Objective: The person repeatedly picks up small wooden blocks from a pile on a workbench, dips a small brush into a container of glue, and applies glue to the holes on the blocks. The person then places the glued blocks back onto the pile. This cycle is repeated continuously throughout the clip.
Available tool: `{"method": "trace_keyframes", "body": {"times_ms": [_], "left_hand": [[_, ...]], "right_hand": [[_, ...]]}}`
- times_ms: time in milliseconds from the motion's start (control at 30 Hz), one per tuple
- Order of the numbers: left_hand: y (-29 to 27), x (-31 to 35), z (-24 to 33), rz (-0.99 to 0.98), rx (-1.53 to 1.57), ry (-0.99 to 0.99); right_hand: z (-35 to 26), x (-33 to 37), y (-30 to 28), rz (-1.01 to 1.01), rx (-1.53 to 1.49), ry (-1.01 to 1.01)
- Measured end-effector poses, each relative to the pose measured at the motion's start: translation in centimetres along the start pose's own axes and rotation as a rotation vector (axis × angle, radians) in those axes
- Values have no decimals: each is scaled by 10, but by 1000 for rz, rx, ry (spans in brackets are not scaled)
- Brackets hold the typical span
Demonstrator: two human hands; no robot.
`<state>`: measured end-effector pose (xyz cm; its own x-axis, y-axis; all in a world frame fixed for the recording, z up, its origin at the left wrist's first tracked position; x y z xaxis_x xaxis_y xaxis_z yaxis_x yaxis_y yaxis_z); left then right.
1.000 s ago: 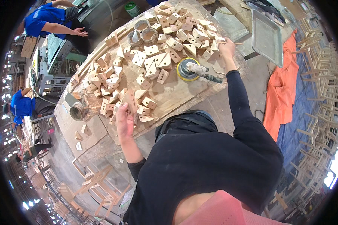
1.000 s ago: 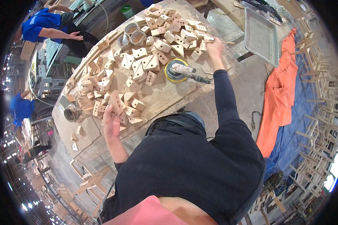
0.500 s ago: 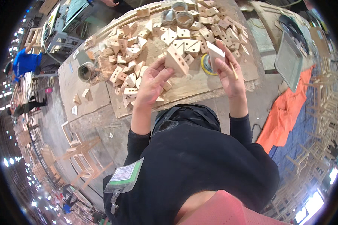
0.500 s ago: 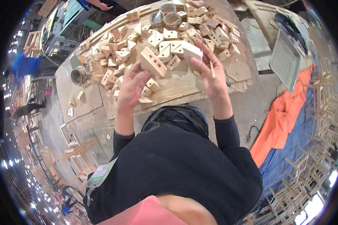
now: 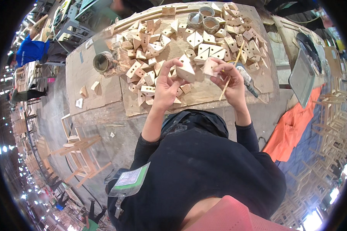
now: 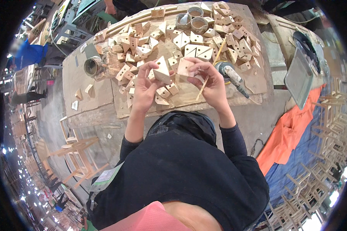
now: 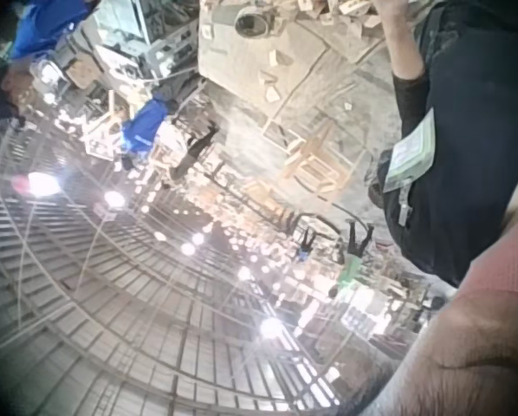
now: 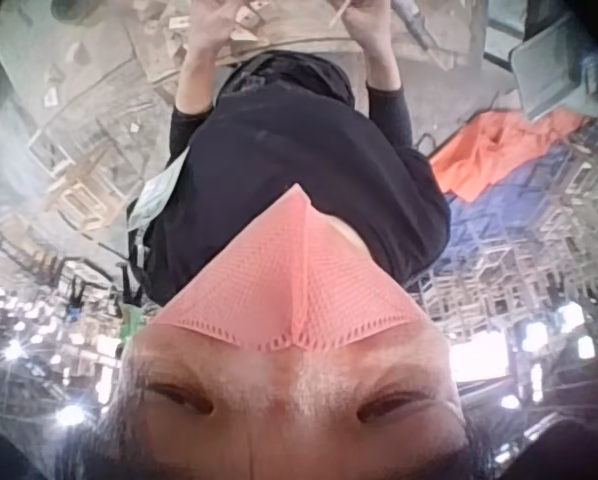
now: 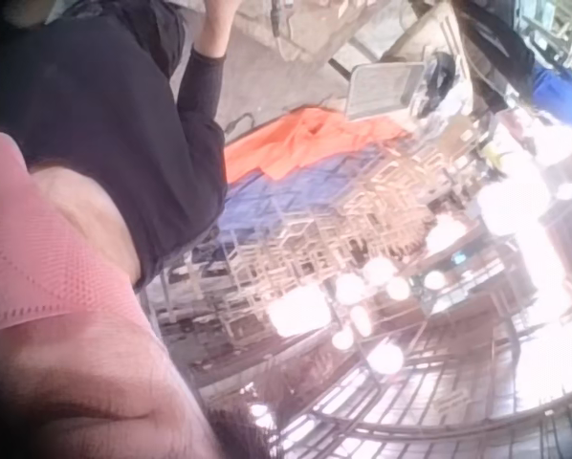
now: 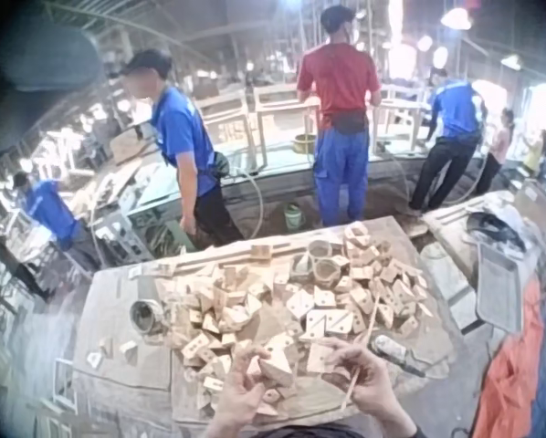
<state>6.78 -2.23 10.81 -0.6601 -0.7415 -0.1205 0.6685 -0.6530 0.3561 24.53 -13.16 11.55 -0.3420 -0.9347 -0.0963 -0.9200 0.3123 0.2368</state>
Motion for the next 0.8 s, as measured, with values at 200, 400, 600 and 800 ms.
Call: {"method": "trace_keyframes", "body": {"times_ms": [200, 400, 600, 800], "left_hand": [[7, 2, 18, -113, 144, -98], [18, 7, 3, -68, -5, -20], [37, 4, -5, -65, 90, 121], [41, 3, -8, -81, -41, 228]], "right_hand": [[-3, 0, 11, -100, 152, -46], [-2, -1, 12, -101, 153, -110], [10, 1, 34, 201, -89, -2], [7, -3, 39, 188, -316, 39]]}}
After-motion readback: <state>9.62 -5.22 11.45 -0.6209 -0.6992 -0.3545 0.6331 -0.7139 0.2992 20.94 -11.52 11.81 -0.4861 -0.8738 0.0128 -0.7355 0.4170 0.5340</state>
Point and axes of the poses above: each hand's wrist, its own x-axis away from the middle knuckle, its own y-axis out of the palm, z = x × y, the point moved 1 cm from there along -x, towards the middle knuckle, and after that the axes turned 7 degrees about y, right-handed, at the moved point
